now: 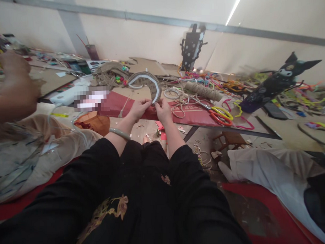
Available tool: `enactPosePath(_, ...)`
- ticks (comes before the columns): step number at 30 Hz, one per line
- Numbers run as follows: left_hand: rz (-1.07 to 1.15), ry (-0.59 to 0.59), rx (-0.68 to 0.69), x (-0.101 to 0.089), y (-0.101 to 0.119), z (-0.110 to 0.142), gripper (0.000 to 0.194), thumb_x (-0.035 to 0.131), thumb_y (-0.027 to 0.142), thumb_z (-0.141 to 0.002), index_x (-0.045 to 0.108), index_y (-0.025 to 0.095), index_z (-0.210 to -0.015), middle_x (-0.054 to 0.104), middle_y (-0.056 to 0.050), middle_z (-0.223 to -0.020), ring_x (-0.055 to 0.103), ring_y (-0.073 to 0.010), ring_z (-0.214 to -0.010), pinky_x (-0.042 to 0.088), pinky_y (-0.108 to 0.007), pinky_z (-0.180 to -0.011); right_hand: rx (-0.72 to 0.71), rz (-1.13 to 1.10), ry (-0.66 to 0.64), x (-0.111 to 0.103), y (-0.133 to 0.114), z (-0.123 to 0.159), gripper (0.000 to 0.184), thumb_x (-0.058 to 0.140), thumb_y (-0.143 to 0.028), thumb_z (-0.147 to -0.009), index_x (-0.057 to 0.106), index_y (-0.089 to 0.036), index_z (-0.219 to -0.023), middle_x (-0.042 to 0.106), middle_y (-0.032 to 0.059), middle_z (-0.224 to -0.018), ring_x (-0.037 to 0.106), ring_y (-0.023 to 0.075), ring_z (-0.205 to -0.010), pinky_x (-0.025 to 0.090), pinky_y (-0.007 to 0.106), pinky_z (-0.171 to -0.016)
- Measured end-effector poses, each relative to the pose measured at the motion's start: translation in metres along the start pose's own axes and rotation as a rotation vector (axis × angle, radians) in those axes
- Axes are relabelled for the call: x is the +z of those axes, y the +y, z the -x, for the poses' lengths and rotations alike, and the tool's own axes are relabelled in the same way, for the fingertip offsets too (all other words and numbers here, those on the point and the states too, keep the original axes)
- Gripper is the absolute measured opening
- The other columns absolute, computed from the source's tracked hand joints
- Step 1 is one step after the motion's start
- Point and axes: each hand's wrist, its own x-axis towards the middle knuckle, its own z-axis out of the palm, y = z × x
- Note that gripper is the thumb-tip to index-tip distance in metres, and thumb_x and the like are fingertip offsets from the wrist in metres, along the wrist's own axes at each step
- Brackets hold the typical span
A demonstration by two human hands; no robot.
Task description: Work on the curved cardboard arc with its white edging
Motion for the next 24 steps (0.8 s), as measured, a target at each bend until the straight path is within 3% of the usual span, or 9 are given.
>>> enactPosePath(9, 0.012, 0.021, 0.01, -0.0004, 0.0017, 0.0027, 0.006, 0.066, 0.019, -0.069, 0.069, 0.014, -0.071, 0.067, 0.001, -0.068, 0.057, -0.0105, -0.068, 0.044, -0.024, -0.075, 0.041, 0.007, -0.035, 0.0005, -0.0016, -0.0007, 0.017, 0.058, -0.035, -0.079, 0.05, -0.021, -0.086, 0.061, -0.0027, -0.075, 0.056, 0.0111, -0.062, 0.047, 0.028, -0.063)
enactPosePath(16, 0.011, 0.078, 0.001, 0.0005, 0.0054, 0.004, 0.004, 0.065, 0.014, -0.069, 0.066, 0.013, -0.065, 0.062, 0.003, -0.061, 0.051, -0.0087, -0.061, 0.041, -0.023, -0.068, -0.003, 0.04, -0.014, -0.001, -0.0051, 0.0004, 0.012, 0.06, -0.03, -0.075, 0.057, -0.02, -0.081, 0.063, -0.0029, -0.072, 0.057, 0.0135, -0.07, 0.046, 0.031, -0.075)
enactPosePath(24, 0.022, 0.056, -0.003, 0.0009, 0.0064, 0.0055, 0.007, 0.065, 0.015, -0.07, 0.065, 0.014, -0.063, 0.06, 0.003, -0.059, 0.048, -0.0076, -0.057, 0.039, -0.022, -0.063, -0.003, 0.05, -0.029, -0.0029, 0.0018, -0.0015, 0.011, 0.057, -0.03, -0.077, 0.057, -0.02, -0.083, 0.063, -0.003, -0.072, 0.056, 0.0133, -0.067, 0.046, 0.031, -0.073)
